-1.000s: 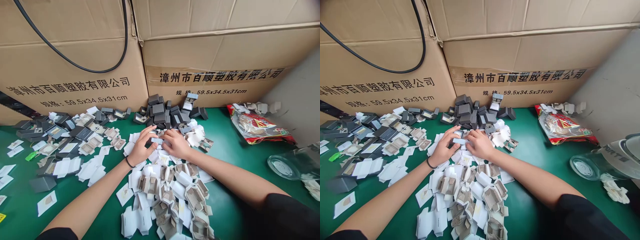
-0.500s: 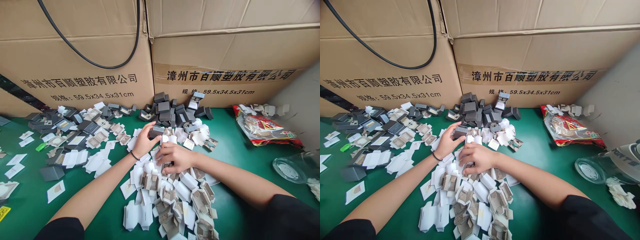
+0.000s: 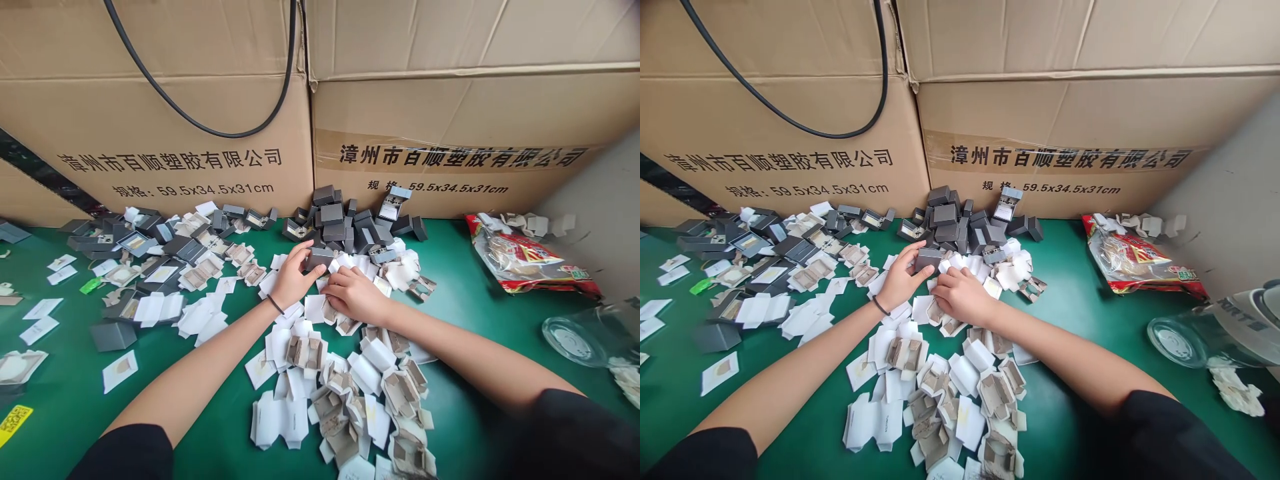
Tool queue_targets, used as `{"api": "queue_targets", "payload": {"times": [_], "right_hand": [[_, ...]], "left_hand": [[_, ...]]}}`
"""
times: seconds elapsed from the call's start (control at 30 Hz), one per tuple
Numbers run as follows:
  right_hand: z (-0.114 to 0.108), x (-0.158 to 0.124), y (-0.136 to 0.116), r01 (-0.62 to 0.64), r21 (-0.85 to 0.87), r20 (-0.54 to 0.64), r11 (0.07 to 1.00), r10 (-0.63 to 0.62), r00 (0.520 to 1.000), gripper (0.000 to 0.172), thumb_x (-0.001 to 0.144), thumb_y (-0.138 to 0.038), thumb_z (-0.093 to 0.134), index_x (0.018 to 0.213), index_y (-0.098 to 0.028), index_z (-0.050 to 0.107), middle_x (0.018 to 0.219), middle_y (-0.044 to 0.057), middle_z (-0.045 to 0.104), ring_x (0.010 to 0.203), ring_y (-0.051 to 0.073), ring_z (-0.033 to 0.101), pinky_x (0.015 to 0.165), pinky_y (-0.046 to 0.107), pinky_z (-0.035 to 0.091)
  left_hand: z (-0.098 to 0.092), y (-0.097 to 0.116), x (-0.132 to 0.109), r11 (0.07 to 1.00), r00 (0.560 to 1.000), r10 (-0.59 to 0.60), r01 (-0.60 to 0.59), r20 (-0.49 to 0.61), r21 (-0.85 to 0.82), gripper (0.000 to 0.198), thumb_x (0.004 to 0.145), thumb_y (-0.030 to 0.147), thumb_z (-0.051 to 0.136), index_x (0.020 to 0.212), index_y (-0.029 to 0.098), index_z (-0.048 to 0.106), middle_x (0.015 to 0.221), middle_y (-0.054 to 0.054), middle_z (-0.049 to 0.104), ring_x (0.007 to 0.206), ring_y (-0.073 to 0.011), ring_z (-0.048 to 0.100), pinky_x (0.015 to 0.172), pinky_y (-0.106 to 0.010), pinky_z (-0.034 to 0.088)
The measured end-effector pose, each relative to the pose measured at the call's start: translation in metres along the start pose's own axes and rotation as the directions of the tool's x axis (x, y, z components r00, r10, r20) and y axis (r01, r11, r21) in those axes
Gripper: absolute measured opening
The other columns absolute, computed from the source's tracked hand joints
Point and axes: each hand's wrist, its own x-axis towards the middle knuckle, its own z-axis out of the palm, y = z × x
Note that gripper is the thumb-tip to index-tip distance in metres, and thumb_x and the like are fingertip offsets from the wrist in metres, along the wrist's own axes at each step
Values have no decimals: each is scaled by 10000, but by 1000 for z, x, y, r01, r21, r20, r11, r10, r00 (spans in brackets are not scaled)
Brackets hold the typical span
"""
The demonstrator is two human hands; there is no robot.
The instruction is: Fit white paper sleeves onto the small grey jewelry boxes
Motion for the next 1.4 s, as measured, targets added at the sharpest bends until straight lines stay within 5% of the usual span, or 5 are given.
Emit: {"api": "queue_targets", "payload": {"times": [0.37, 0.73, 1.0, 1.3, 1.4], "right_hand": [[4, 3, -5, -89, 161, -204, 983, 122, 971, 147, 888, -203, 441, 848, -185, 582, 856, 54, 626, 801, 167, 528, 706, 314, 372], [14, 0, 12, -169, 708, -414, 685, 597, 687, 218, 882, -329, 468, 1065, -216, 498, 935, 67, 577, 790, 155, 577, 605, 269, 509], [12, -1, 8, -198, 677, -361, 709, 554, 750, 211, 891, -314, 449, 1006, -221, 601, 956, 71, 638, 750, 165, 616, 652, 317, 531], [6, 4, 2, -211, 538, -293, 816, 416, 861, 204, 871, -345, 505, 900, -204, 650, 775, 25, 686, 554, 112, 569, 527, 233, 475], [9, 2, 0, -224, 518, -263, 825, 403, 877, 189, 868, -346, 512, 850, -191, 620, 672, 6, 646, 510, 100, 535, 500, 217, 446]], "left_hand": [[3, 3, -5, 990, 996, -20, 6, -91, -144, 548, 798, 431, 587, 1272, 188, 456, 1323, -130, 506, 1102, -214, 574, 887, -326, 506], [-5, 17, -9, 865, 986, -75, 140, 151, -483, 481, 864, 558, 376, 958, 158, 625, 1289, -116, 538, 1088, -249, 580, 782, -362, 567], [-12, 16, -7, 931, 983, -64, 122, 174, -344, 221, 812, 290, 552, 957, 203, 695, 1276, -68, 577, 1218, -271, 505, 996, -422, 446], [-6, 14, -14, 921, 970, 6, 89, 243, -378, 894, 743, 196, 612, 1455, 360, 95, 1546, -14, 104, 1396, -257, 208, 890, -286, 512], [-2, 10, -14, 937, 969, -23, 107, 246, -333, 907, 736, 159, 598, 1458, 336, 78, 1488, -74, 306, 1279, -245, 439, 889, -318, 508]]}}
